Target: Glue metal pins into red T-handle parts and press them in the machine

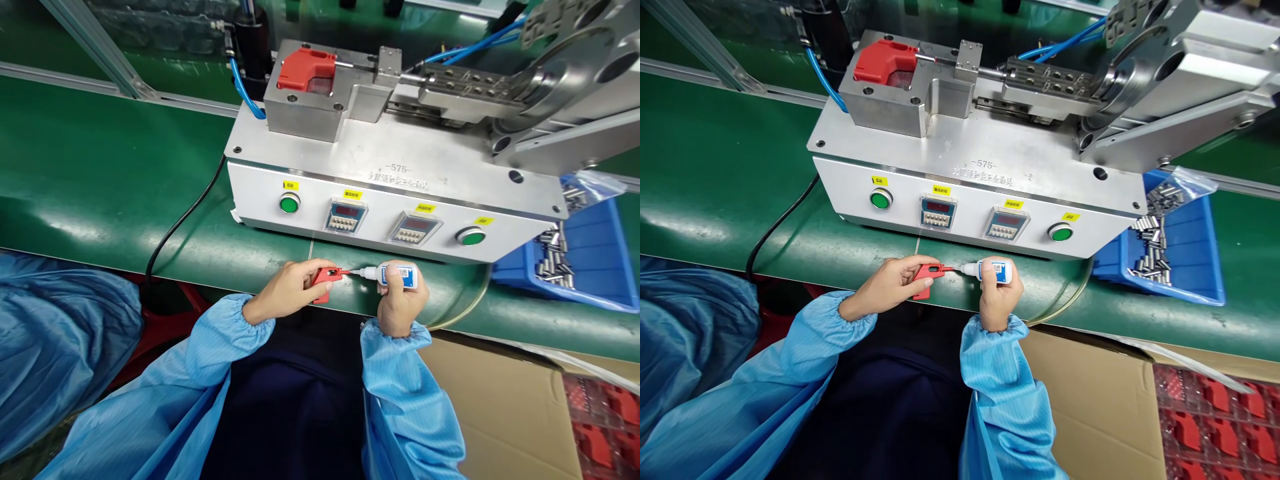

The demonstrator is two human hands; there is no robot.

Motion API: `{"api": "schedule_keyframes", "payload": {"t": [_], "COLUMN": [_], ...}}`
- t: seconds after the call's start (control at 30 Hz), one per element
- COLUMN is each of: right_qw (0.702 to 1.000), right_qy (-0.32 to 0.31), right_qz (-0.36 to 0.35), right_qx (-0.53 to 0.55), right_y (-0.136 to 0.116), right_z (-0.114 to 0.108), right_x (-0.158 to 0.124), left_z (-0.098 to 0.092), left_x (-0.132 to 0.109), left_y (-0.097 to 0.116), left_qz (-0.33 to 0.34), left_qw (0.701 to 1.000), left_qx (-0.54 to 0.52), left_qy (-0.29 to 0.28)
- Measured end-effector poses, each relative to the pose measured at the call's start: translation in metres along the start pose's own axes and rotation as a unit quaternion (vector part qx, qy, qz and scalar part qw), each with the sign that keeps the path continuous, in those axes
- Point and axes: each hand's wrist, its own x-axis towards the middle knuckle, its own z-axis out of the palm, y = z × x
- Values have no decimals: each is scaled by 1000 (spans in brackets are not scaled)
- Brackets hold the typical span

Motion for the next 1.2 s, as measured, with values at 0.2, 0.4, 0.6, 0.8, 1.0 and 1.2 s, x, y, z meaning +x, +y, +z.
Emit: {"api": "schedule_keyframes", "payload": {"t": [0.2,0.4,0.6,0.8,1.0,1.2], "right_qw": [1000,1000,999,1000,1000,1000], "right_qy": [-8,-19,-26,-18,-9,-5], "right_qz": [1,-3,-3,4,2,2], "right_qx": [-5,-21,-30,-24,-16,8], "right_y": [1,1,2,1,0,-2], "right_z": [-1,-2,-3,-2,-1,0], "right_x": [-1,-1,-2,-1,-1,0], "left_z": [0,0,1,1,1,2], "left_x": [0,0,0,-1,-1,-2], "left_y": [2,2,1,1,1,2], "left_qz": [-2,-1,2,1,2,2], "left_qw": [1000,1000,1000,1000,1000,1000], "left_qx": [-1,4,3,1,-2,4], "left_qy": [-4,-1,-1,-1,-1,0]}}
